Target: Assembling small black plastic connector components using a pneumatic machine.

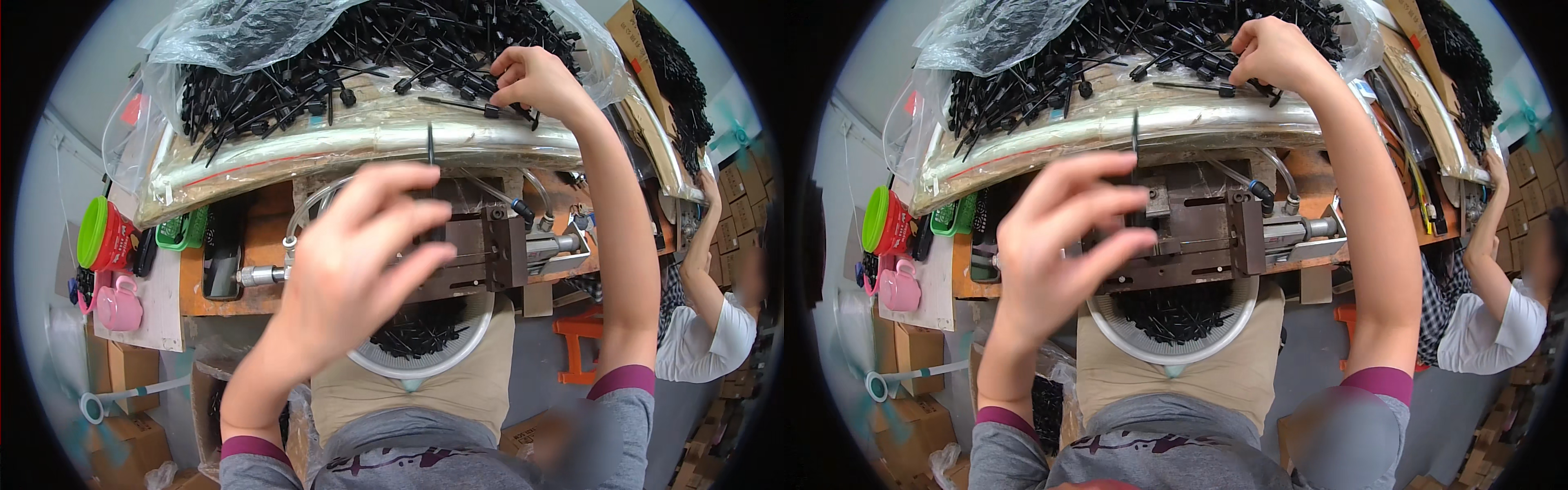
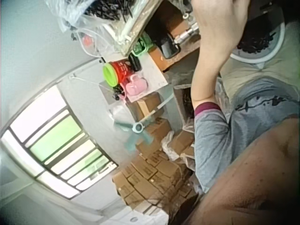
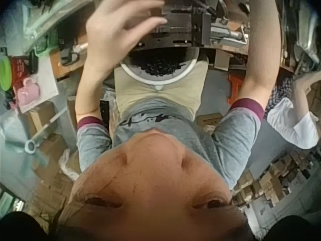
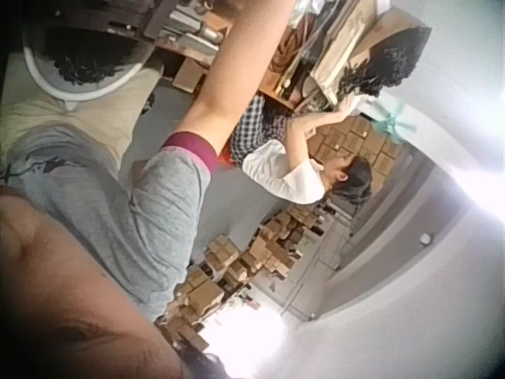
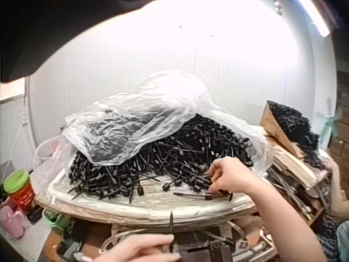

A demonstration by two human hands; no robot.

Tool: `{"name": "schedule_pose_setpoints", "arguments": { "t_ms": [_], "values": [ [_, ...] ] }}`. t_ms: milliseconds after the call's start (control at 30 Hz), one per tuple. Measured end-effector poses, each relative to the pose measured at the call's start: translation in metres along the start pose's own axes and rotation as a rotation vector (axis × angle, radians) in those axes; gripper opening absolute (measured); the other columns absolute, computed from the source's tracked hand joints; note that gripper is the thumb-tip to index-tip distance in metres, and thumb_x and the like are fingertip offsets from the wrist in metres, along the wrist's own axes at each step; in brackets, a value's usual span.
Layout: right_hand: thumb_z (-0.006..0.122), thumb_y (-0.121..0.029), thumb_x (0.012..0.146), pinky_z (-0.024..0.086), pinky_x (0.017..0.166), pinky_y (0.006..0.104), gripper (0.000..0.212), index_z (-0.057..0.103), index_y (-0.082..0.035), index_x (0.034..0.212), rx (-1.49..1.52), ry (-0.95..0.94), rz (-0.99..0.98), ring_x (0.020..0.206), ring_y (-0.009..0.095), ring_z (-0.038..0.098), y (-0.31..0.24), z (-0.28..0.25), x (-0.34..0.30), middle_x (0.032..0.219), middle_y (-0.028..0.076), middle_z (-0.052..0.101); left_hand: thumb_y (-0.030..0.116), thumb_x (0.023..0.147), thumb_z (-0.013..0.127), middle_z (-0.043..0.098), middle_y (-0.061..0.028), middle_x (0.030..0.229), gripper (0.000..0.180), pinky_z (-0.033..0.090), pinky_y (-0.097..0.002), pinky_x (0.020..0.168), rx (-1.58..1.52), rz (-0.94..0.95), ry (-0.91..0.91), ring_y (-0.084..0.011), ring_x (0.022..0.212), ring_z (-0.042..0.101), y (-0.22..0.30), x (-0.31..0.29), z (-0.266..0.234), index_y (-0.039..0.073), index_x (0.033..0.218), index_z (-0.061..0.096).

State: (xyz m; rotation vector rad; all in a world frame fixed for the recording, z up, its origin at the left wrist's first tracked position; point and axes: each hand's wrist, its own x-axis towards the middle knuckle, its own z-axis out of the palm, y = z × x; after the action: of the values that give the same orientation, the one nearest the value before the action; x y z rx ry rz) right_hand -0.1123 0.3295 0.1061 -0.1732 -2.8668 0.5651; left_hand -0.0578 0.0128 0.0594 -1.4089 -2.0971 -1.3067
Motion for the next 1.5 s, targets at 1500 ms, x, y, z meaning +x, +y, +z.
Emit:
{"name": "schedule_pose_setpoints", "arguments": {
  "t_ms": [1500],
  "values": [
    [0.077,0.0,0.088,0.06,0.067,0.0277,0.016,0.074,-0.001,0.103,0.861,0.193,-0.357,0.078,0.017,0.069,-0.083,0.049,-0.145,0.101,0.008,0.061,-0.008,0.083,0.078,0.066,-0.0155,0.135,0.049,0.056,-0.0336,0.098,0.077,-0.173,0.236,-0.0214,0.116,0.067,0.005,-0.033,0.012,0.001,0.13,0.066]
  ]
}}
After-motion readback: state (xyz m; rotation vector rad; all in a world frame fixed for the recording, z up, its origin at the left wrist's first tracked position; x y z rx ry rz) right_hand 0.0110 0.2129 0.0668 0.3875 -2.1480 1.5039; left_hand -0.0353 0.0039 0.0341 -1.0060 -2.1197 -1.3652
